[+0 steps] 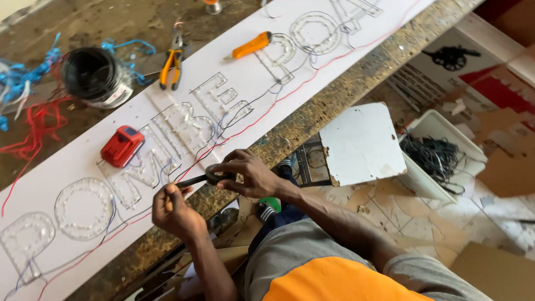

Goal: The person assembles a light-up sign by cutting and twisting wires on a white board with letter outlines. They use pliers to strip and connect wires, and a utility knife to cut black tape, which is then applied to the board.

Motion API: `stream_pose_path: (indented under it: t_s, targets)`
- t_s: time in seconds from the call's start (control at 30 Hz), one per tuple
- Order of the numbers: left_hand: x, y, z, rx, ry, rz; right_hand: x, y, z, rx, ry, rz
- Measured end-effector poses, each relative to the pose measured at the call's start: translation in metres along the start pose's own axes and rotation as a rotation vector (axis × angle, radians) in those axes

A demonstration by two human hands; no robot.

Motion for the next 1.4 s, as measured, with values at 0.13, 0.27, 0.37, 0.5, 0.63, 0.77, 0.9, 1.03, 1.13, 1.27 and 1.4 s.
stream_pose_path:
  t_s: [0.13, 0.27, 0.37, 0.5, 0.63, 0.77, 0.9, 1.03, 1.13, 1.27, 1.4]
  targets:
    - [-0.020, 0.015, -0.004, -0.024, -0.037, -0.045, 0.033, 0.019, -0.012, -0.057, 0.094, -0.185]
    - [-0.041, 0.006, 0.000, 0.023, -0.124, -0.116, 0.062, 0.005, -0.012, -0.060, 0.089, -0.117]
    - [-0.047, 0.011, 0.007, 0.082, -0.190, -0.126, 0.081, -0.031, -0.002, -0.200, -0.020, 0.074]
    - [-0.060, 0.026, 0.014, 0.142, -0.260, -0.123, 0.080, -0.050, 0.007, -0.313, -0.189, 0.314]
    - [-0.077, 0.018, 0.020, 0.182, -0.238, -0.261, 0.074, -0.047, 0.014, -0.310, -0.231, 0.329]
    - [-0.087, -0.006, 0.022, 0.203, -0.192, -0.242, 0.086, -0.047, 0.031, -0.337, -0.164, 0.520]
    - [-0.102, -0.039, 0.029, 0.212, -0.131, -0.202, 0.105, -0.023, 0.046, -0.335, -0.051, 0.684]
    - [-0.133, -0.016, 0.029, 0.221, -0.057, -0.171, 0.135, 0.014, 0.057, -0.453, -0.093, 0.621]
    - [-0.152, 0.005, 0.022, 0.187, 0.026, -0.136, 0.155, 0.043, 0.063, -0.474, -0.165, 0.512]
    - [-0.202, 0.100, 0.002, -0.138, -0.296, 0.124, 0.172, 0.093, 0.081, -0.521, -0.267, 0.535]
    - [-0.240, 0.146, -0.010, -0.376, -0.466, 0.271, 0.193, 0.186, 0.121, -0.126, -0.121, -0.100]
Point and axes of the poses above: each hand's wrist, its own z-axis towards the middle knuckle, its own x-axis out of the back of the hand, y = z × x, the point moved 6 cm from there along z, towards the middle knuckle, and after that the axes turned 11 degrees about z, right-handed, at the moved point
